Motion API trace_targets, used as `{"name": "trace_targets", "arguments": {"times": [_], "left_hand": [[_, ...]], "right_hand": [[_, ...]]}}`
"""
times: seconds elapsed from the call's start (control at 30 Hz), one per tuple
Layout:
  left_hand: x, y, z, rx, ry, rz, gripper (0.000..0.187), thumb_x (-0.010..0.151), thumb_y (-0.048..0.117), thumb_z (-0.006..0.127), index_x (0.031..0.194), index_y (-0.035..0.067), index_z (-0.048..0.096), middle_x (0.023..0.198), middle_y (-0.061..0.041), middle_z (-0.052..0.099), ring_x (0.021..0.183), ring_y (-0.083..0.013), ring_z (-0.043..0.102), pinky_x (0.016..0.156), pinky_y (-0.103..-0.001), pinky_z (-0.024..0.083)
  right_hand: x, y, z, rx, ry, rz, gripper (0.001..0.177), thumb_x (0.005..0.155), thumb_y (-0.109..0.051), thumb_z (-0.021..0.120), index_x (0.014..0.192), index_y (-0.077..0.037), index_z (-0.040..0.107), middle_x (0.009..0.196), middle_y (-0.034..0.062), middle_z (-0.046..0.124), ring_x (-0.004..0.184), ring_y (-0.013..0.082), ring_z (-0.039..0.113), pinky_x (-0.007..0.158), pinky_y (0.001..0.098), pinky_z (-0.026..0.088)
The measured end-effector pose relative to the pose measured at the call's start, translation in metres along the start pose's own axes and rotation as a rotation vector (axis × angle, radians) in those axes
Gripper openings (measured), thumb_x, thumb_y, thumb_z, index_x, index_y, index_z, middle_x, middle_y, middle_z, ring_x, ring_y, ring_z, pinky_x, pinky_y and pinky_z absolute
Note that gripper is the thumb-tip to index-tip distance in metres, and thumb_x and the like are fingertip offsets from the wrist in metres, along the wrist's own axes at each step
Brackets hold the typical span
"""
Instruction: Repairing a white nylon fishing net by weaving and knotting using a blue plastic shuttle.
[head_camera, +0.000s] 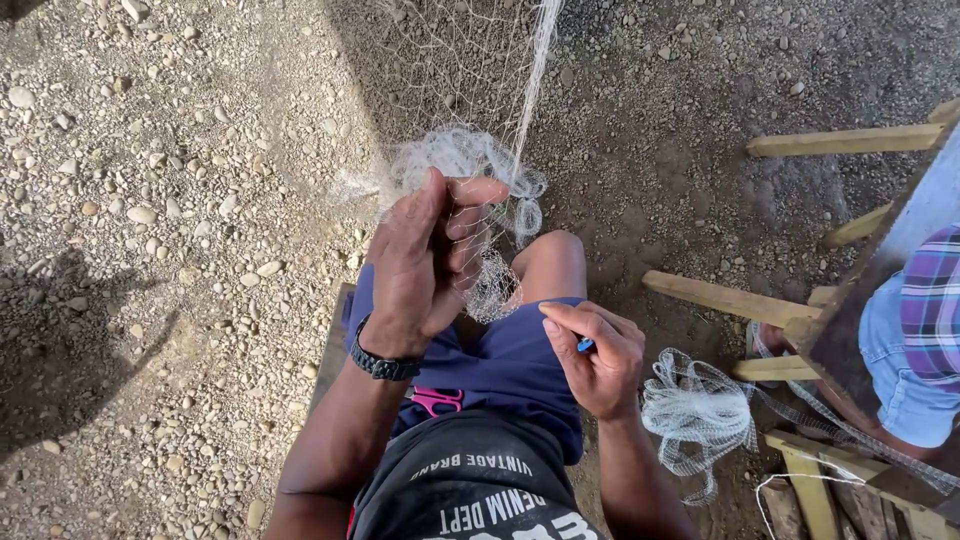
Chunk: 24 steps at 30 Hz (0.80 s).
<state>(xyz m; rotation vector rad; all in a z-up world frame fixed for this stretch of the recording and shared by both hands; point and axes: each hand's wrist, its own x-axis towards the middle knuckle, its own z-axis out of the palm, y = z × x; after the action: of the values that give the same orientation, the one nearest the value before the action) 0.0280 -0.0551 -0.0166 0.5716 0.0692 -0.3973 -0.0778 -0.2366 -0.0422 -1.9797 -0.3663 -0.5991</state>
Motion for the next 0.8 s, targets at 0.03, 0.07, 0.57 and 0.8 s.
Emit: {"name": "trace_targets", "arguments": {"times": [0.03,0.07,0.57,0.8], "left_hand": [[-0.001,0.000,0.000,-0.012,0.006,-0.001,0.057,0.105,0.042,0.053,0.112,-0.013,0.067,0.068,0.008,0.035,0.048,-0.0019,0.047,0.036,-0.015,0.039],[-0.002,-0.001,-0.001,-0.024,0.013,-0.001,0.056,0.104,0.041,0.054,0.110,-0.014,0.067,0.068,0.007,0.035,0.048,-0.0021,0.047,0.035,-0.015,0.039],[-0.022,0.044,0.004,0.314,0.213,0.618,0.024,0.093,0.016,0.076,0.105,-0.004,0.070,0.061,0.005,0.039,0.046,-0.0020,0.040,0.040,-0.018,0.032],[-0.039,0.051,0.006,0.109,0.184,0.527,0.020,0.095,0.015,0.073,0.102,-0.002,0.067,0.063,0.009,0.036,0.045,0.0033,0.035,0.035,-0.014,0.027]], "right_hand": [[-0.001,0.001,0.000,-0.014,-0.004,0.010,0.017,0.093,-0.001,0.069,0.107,0.001,0.079,0.060,0.0129,0.064,0.043,0.0206,0.058,0.037,0.0292,0.043],[-0.002,0.001,0.000,-0.027,-0.009,0.020,0.017,0.093,-0.001,0.069,0.107,0.001,0.079,0.061,0.0130,0.064,0.044,0.0206,0.059,0.037,0.0298,0.044],[0.080,0.023,0.025,0.191,-0.015,-0.084,0.037,0.111,-0.025,0.046,0.105,0.003,0.068,0.085,0.0122,0.066,0.057,0.0110,0.055,0.051,0.0280,0.048],[0.137,0.031,0.093,0.430,-0.039,-0.215,0.025,0.113,-0.019,0.050,0.115,0.000,0.066,0.099,0.0133,0.056,0.084,0.0160,0.056,0.078,0.0381,0.054]]}}
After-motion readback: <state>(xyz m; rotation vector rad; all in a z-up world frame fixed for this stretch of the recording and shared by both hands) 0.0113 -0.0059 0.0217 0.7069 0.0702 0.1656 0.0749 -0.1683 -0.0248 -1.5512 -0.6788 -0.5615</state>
